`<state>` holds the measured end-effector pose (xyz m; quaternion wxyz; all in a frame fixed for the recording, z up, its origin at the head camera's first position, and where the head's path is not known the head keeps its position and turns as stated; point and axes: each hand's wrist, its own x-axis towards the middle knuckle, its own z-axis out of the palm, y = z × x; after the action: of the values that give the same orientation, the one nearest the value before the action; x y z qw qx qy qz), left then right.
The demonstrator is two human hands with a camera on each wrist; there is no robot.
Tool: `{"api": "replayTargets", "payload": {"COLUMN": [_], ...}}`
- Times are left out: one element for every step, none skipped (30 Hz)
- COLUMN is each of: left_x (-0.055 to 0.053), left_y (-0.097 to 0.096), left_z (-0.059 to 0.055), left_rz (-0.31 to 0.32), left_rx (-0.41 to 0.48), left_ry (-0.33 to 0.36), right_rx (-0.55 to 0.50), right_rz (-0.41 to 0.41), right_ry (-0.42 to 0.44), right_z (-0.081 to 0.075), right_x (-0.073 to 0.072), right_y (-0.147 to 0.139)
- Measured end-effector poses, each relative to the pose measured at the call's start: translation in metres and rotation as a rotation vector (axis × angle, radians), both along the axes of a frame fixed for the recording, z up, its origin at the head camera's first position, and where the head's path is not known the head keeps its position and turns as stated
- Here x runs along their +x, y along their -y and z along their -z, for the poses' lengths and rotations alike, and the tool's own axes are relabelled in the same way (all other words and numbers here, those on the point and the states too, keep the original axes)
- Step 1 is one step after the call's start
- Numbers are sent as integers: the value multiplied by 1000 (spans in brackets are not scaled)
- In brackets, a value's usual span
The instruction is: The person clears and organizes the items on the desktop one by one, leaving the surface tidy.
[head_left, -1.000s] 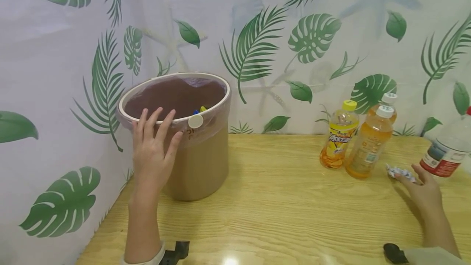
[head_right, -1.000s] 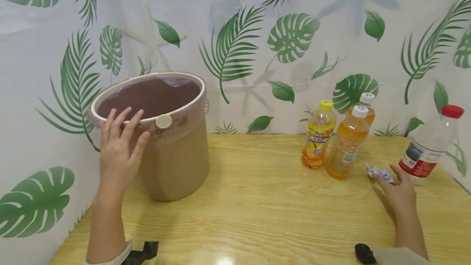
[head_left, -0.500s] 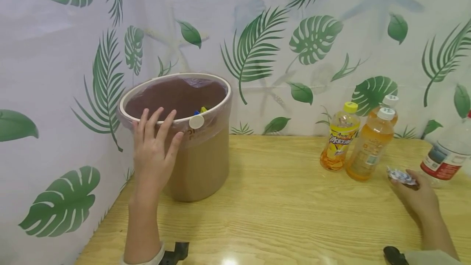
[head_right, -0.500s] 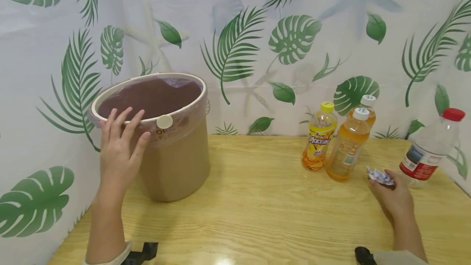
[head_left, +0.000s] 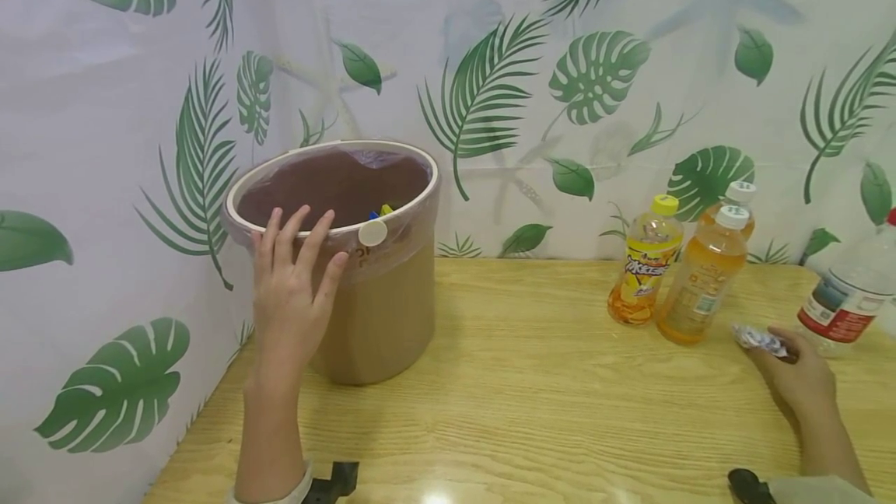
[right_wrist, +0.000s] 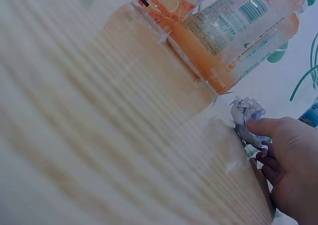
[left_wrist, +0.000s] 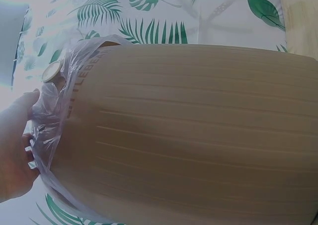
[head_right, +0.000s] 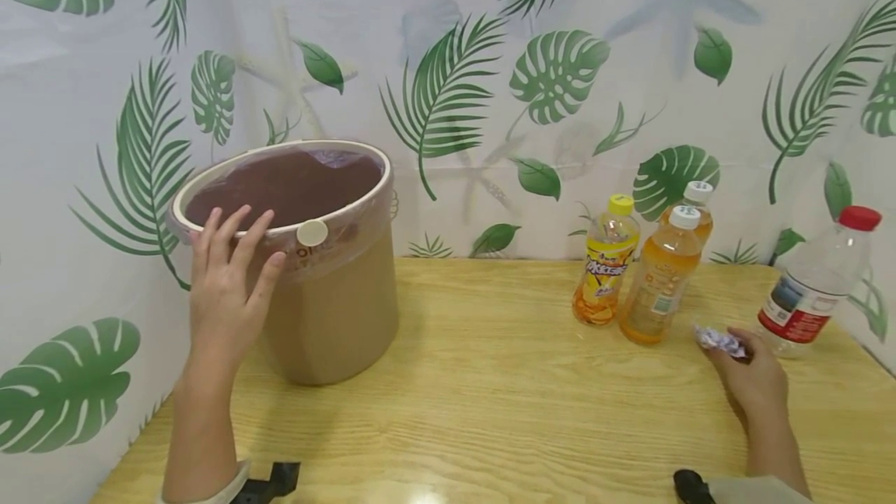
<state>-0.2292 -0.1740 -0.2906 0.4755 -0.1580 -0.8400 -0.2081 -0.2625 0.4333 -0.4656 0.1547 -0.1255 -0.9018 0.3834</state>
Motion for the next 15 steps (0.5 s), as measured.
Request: {"api": "replayTargets", "payload": {"left_x": [0,0,0,1,1,1,1,1,1,1,2,2,2,1,1], "left_y": [0,0,0,0,0,0,0,0,0,0,0,0,0,0,0], "left_z": [0,0,0,0,0,0,0,0,0,0,0,0,-1,-1,-1], "left_rz": [1,1,2,3,4,3,4,4,5,5,4,4,5,4,3], "left_rx": [1,0,1,3,4,3,4,5,5,6,6,5,5,4,4], "left_ry": [0,1,1,0,0,-1,-1,-1,-2,-2,-1,-2,-3,-4,-4], "right_rx": [6,11,15,21,33,46,55,66,76,90,102,109,113,121,125], "right_rz": [6,9,10,14,19,21,18,12,9,7,6,3,-1,1,4], "right_ry": [-6,-9,-12,-13,-15,-17,-21,-23,-28,-34,-41,-51,-58,-61,-63], "right_z": [0,0,0,0,0,0,0,0,0,0,0,0,1,1,1], "right_x": [0,0,0,-1,-1,-1,0,0,0,0,0,0,0,0,0], "right_y": [0,0,0,0,0,0,0,0,0,0,0,0,-1,-1,-1]}}
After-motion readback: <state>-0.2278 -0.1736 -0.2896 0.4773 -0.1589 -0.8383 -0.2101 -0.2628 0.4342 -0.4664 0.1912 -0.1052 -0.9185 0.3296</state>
